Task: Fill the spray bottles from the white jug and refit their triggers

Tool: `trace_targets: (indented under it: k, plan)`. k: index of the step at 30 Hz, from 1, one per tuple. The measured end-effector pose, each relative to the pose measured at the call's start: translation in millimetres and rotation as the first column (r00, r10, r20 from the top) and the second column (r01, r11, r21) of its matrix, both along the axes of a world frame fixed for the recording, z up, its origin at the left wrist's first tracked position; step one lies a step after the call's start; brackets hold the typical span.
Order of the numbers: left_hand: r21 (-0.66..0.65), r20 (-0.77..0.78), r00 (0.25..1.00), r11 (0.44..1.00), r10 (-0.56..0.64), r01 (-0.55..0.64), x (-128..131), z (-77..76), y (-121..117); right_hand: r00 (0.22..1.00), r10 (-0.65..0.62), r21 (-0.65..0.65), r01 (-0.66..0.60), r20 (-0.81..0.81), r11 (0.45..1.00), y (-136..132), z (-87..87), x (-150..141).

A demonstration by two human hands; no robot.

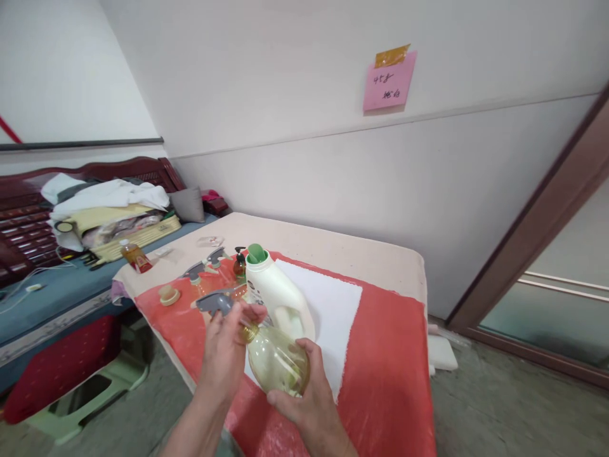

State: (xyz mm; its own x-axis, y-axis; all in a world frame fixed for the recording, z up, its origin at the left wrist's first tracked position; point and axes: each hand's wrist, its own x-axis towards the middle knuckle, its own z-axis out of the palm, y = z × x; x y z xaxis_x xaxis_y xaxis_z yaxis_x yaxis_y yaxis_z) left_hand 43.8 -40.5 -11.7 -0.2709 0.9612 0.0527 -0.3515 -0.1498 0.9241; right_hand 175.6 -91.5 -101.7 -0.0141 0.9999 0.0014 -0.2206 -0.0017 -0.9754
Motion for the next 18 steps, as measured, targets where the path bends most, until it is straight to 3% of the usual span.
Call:
trace_targets:
  k: [4,11,14,18]
  plan:
    - [0.048,0.201,0.949,0.966,0.241,-0.256,-24.7,9.5,16.1,0.995,-0.020,-0.042,0.016,-0.093,0.999,7.5,-9.6,-4.4]
    - [0.001,0.260,0.827,0.856,0.499,-0.517,-78.8,17.1,32.2,0.998,-0.056,-0.109,0.058,0.028,0.992,13.6,-22.7,-1.2]
    - [-0.002,0.208,0.851,0.870,0.483,-0.493,-86.3,14.3,34.8,0.994,-0.055,-0.122,0.067,0.099,0.990,19.2,-33.2,-2.9]
    - [-0.159,0.089,0.965,0.960,0.248,-0.232,-76.1,5.7,37.0,0.980,-0.062,-0.130,0.088,0.188,0.988,28.9,-46.1,-14.0]
